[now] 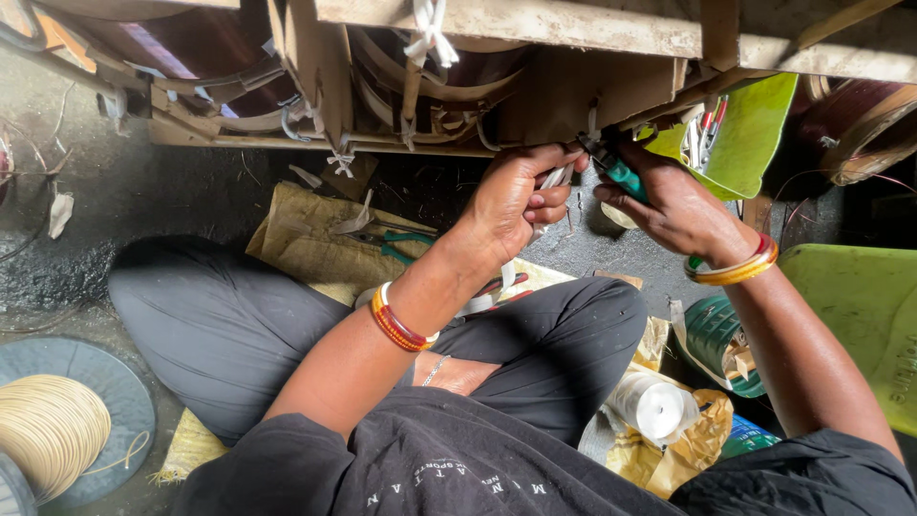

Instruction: The person sits on the floor and repeatedly ties white cable ties around copper wire coils mounted on a wooden rack. They use pliers to tighten and trim the ties, then move to the next coil.

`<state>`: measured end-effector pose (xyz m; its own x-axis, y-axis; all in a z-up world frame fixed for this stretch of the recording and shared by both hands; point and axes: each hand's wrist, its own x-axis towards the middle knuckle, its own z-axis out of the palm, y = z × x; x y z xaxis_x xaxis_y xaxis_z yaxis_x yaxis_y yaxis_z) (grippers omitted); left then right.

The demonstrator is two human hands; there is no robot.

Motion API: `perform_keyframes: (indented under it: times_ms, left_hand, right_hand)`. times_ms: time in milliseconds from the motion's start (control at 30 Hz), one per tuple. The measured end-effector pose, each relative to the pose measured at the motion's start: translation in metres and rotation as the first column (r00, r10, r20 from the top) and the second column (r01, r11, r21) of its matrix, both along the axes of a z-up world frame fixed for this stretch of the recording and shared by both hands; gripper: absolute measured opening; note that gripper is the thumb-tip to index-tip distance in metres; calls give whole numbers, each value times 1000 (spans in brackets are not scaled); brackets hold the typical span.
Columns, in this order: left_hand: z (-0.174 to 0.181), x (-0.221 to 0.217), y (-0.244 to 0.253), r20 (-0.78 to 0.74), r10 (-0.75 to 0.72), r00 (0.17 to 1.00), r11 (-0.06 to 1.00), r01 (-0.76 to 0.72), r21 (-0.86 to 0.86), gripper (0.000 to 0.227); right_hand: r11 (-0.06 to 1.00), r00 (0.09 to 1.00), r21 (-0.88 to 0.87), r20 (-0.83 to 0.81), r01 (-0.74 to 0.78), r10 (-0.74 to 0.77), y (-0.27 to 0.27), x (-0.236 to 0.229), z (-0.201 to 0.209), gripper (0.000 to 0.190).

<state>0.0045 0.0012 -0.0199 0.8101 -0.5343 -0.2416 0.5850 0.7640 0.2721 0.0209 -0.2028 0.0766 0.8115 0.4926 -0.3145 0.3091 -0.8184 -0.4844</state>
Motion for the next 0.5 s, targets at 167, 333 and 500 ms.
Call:
perform_keyframes:
  times_ms: [167, 333, 500]
  left_hand:
    - [-17, 13, -9, -23, -3, 1000, 1000, 3, 8, 16]
    - [-32, -25, 2, -141, -30, 990, 987, 52, 153, 20]
    - [-32, -83, 19, -82, 39, 996, 916, -3, 402, 22]
  right_hand:
    - [951, 990, -288, -48, 112, -131, -8, 8, -7, 52]
    - [998, 983, -51, -182, 22, -31, -23, -27, -31, 43]
    - [938, 976, -310, -194, -153, 95, -22, -152, -53, 45]
